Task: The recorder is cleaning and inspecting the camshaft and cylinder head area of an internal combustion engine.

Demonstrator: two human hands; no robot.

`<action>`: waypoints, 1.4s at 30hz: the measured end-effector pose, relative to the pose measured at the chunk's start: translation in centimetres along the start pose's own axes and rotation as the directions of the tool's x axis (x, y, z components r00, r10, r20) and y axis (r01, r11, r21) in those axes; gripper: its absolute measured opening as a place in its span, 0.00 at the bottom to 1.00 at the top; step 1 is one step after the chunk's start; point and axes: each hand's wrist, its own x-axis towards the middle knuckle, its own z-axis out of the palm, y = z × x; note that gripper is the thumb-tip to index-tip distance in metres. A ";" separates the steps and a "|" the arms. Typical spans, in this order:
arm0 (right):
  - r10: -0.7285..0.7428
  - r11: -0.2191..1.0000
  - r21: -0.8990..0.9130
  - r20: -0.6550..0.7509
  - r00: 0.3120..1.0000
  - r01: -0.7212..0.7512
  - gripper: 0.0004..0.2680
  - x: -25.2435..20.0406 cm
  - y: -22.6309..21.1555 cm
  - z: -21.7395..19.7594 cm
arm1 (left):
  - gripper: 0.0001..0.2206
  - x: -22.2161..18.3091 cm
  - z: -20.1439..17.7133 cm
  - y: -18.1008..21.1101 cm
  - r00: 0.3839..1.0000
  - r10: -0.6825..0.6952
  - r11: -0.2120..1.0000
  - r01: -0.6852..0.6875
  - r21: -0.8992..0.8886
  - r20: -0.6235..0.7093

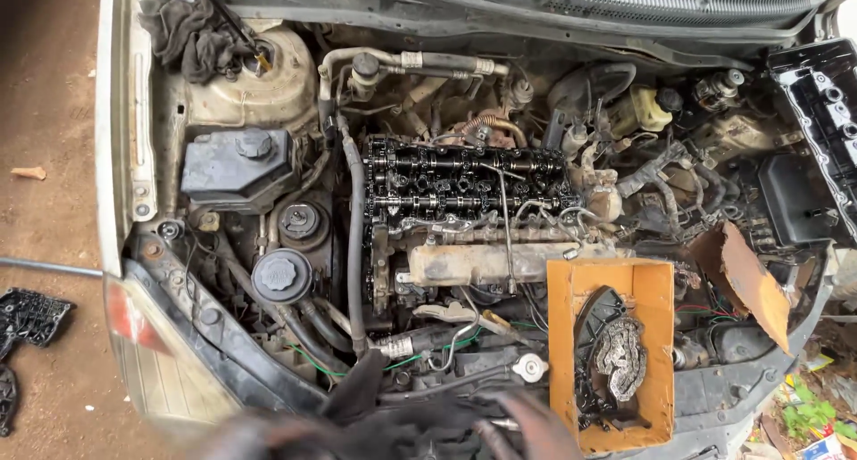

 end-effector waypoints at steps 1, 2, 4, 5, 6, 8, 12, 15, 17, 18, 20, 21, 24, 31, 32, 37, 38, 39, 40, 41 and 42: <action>-0.001 1.000 0.000 0.000 1.000 0.001 0.13 0.1 0.9 0.5 | 0.14 -0.1 -5.8 2.2 0.997 -0.069 0.996 0.070 0.047 -0.022; 0.131 0.976 -0.193 0.154 0.979 -0.100 0.17 0.2 1.7 1.1 | 0.14 -1.2 -10.6 5.4 0.989 -0.136 0.986 0.140 0.092 -0.048; 0.281 0.903 -0.398 0.257 0.925 -0.163 0.21 0.3 5.2 2.3 | 0.14 -2.5 -14.0 8.5 0.978 -0.191 0.970 0.202 0.137 -0.088; 0.381 0.862 -0.462 0.317 0.869 -0.209 0.24 -0.1 7.7 3.4 | 0.15 -1.9 -13.7 7.5 0.944 -0.311 0.906 0.329 0.267 -0.107; 0.477 0.814 -0.526 0.367 0.799 -0.245 0.27 -0.4 10.3 4.6 | 0.17 -1.4 -13.3 6.5 0.895 -0.420 0.809 0.443 0.386 -0.147; 0.413 0.825 -0.529 0.326 0.850 -0.198 0.28 -2.2 12.7 6.1 | 0.18 -1.5 -13.3 8.0 0.876 -0.461 0.814 0.482 0.325 -0.145; 0.456 0.779 -0.515 0.072 0.887 -0.359 0.26 -2.8 5.9 4.4 | 0.24 0.4 -9.9 5.2 0.884 -0.441 0.825 0.468 0.318 -0.158; 0.220 0.882 -0.391 -0.150 0.964 -0.262 0.23 -0.4 2.9 2.3 | 0.26 0.5 -10.4 6.4 0.898 -0.328 0.834 0.421 0.358 -0.292; 0.380 0.866 -0.262 -0.208 0.901 -0.426 0.20 1.6 -0.1 0.3 | 0.28 0.5 -12.3 9.6 0.892 -0.256 0.867 0.382 0.319 -0.372; 0.530 0.816 -0.127 -0.227 0.817 -0.564 0.17 2.8 -1.7 -0.7 | 0.30 0.4 -13.2 11.1 0.870 -0.197 0.897 0.346 0.276 -0.452; 0.341 0.912 -0.095 -0.365 0.866 -0.399 0.16 4.7 -0.3 -0.9 | 0.28 1.5 -12.6 10.3 0.856 -0.051 0.912 0.250 0.326 -0.514; 0.150 0.972 -0.087 -0.492 0.858 -0.220 0.15 6.0 0.3 -1.0 | 0.28 2.1 -12.5 9.9 0.824 0.091 0.910 0.159 0.383 -0.559; 0.212 0.954 -0.069 -0.538 0.816 -0.293 0.15 8.6 -0.2 -1.7 | 0.23 2.2 -15.6 15.3 0.867 0.026 0.959 0.119 0.257 -0.498; -0.142 0.792 -0.516 -0.677 0.722 -0.328 0.21 12.9 5.0 -0.5 | 0.15 12.2 -20.0 17.9 0.809 0.269 0.962 -0.251 0.107 -0.522; -0.032 0.859 -0.382 -0.703 0.711 -0.340 0.18 13.5 1.5 -1.9 | 0.13 15.2 -20.5 17.7 0.792 0.320 0.943 -0.317 0.098 -0.519; -0.030 0.956 -0.249 -0.611 0.791 -0.157 0.12 21.3 -4.6 -5.5 | 0.13 30.3 -22.6 17.9 0.651 0.506 0.846 -0.503 0.178 -0.566; -0.118 0.933 -0.348 -0.525 0.843 -0.086 0.12 23.9 -4.3 -5.7 | 0.14 33.5 -22.5 17.8 0.617 0.563 0.810 -0.543 0.221 -0.550; -0.204 0.897 -0.441 -0.424 0.882 -0.004 0.11 26.7 -4.0 -6.1 | 0.15 36.8 -22.4 17.8 0.577 0.617 0.771 -0.581 0.262 -0.536; -0.201 0.896 -0.444 -0.430 0.880 -0.012 0.11 29.6 -2.3 -5.5 | 0.15 38.8 -22.3 17.9 0.573 0.622 0.765 -0.588 0.261 -0.533; -0.153 0.852 -0.520 -0.342 0.927 -0.051 0.13 32.4 -0.6 -4.9 | 0.15 40.8 -22.0 17.8 0.677 0.586 0.806 -0.541 0.239 -0.445; -0.093 0.800 -0.594 -0.256 0.962 -0.081 0.15 35.2 1.2 -4.3 | 0.17 42.7 -21.8 17.8 0.768 0.536 0.844 -0.488 0.223 -0.350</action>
